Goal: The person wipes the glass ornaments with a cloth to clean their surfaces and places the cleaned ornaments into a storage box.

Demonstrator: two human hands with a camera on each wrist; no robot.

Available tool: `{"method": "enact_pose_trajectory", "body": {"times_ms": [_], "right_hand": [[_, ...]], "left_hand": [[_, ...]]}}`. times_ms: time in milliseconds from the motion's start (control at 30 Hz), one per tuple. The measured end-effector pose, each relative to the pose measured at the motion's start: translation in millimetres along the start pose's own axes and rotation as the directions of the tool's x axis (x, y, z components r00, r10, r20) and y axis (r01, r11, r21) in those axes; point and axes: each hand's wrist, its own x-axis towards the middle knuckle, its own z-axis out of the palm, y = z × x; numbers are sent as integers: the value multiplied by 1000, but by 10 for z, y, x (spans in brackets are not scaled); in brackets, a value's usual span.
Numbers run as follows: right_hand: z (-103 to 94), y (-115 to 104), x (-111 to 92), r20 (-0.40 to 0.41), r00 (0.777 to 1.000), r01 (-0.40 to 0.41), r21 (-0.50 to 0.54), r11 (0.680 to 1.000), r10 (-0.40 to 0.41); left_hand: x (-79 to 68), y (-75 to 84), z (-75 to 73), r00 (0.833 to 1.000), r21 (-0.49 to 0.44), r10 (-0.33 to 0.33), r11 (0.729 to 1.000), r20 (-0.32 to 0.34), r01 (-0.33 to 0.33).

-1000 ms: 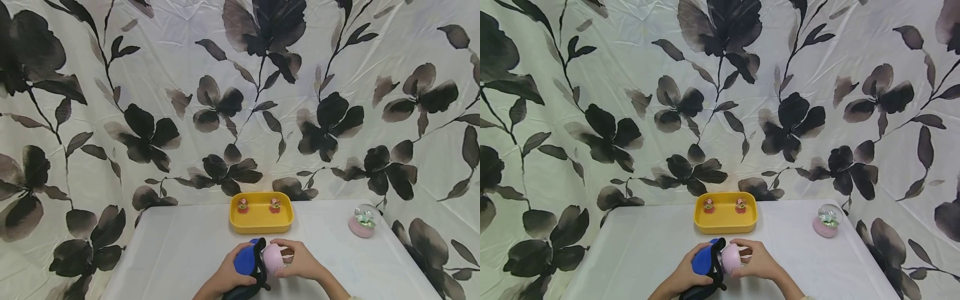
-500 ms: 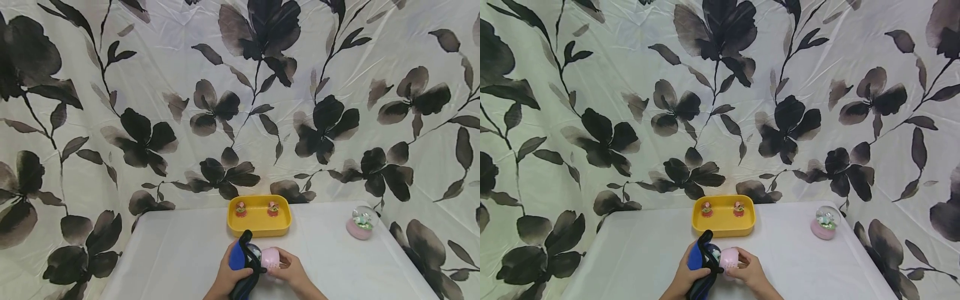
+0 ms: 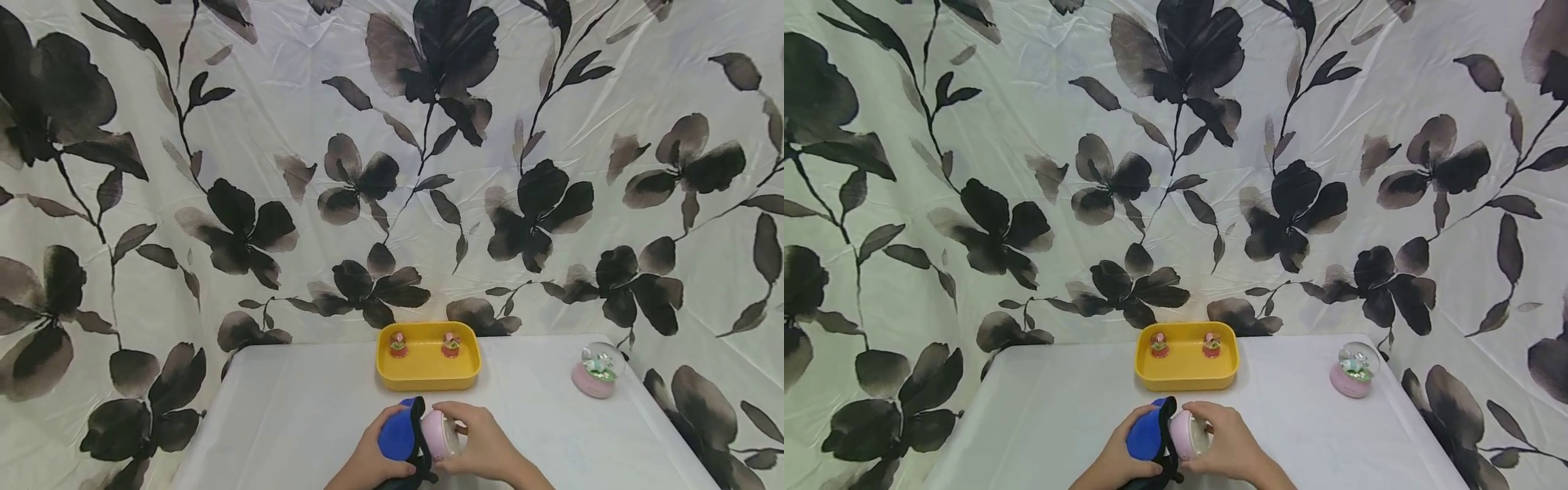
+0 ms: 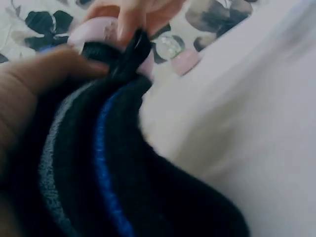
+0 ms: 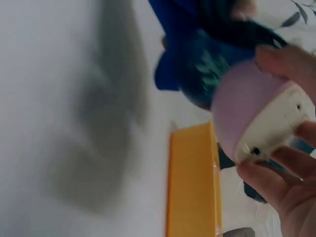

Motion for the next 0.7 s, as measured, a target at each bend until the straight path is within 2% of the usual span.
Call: {"method": "enact_pose_trajectory", "body": {"times_ms": [67,133,233,333,467,567,633,700], "right_hand": [[-61,39,18,50,999,-7,79,997,3],[-100,99,31,101,994,-51,203,978,31],[-112,204,28,164,984,-132,365,921,76],[-86,299,14,187,976,-185,465,866,108],[-14,404,-2,166,977,-204,572,795,132],[81,437,-39,134,976,-215,645,734,169],[158,428,-83,100,972,-225,668,709,214],[233,409,-128,50,962,-231,677,699,269]], "left_hand": [[15,23,-34,996,-15,27,1000,82,-26],[29,44,-76,988,-33,28,999,154,-24],[40,46,-141,972,-84,23,996,234,-4],[73,39,-192,962,-146,33,989,272,7],[124,43,-223,962,-245,81,969,260,-15],[119,42,-202,973,-322,85,947,214,-12],[91,34,-168,983,-356,71,934,172,-5],[66,23,-126,991,-392,52,920,125,1]]}}
